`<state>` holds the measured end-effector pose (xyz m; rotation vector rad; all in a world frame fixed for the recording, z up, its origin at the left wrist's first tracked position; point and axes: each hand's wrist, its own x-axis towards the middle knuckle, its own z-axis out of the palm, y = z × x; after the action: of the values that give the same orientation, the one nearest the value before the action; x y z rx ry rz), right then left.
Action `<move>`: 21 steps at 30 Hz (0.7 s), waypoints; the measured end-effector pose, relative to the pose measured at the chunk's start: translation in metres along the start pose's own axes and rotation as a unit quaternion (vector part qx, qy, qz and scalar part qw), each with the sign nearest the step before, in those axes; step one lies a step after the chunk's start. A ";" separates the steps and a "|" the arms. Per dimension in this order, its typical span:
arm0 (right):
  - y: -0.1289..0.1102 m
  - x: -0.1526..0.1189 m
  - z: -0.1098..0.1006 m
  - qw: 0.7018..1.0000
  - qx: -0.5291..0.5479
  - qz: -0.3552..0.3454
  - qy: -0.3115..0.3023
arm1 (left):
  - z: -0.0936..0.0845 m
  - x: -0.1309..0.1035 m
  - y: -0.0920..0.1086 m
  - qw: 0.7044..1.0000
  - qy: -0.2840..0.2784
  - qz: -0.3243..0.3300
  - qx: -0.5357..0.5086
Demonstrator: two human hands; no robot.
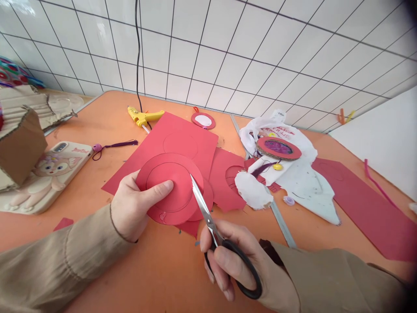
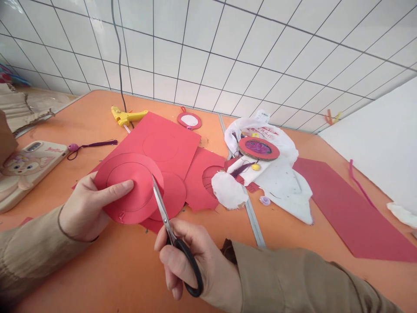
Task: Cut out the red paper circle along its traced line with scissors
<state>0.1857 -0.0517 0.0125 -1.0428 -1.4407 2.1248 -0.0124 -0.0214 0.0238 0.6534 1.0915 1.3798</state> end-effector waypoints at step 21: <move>0.001 -0.001 0.000 1.000 0.006 0.011 0.003 | 0.002 -0.002 0.002 1.000 0.001 -0.004 0.003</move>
<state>0.1863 -0.0522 0.0122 -1.0644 -1.4193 2.1418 -0.0114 -0.0230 0.0263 0.6501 1.0992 1.3708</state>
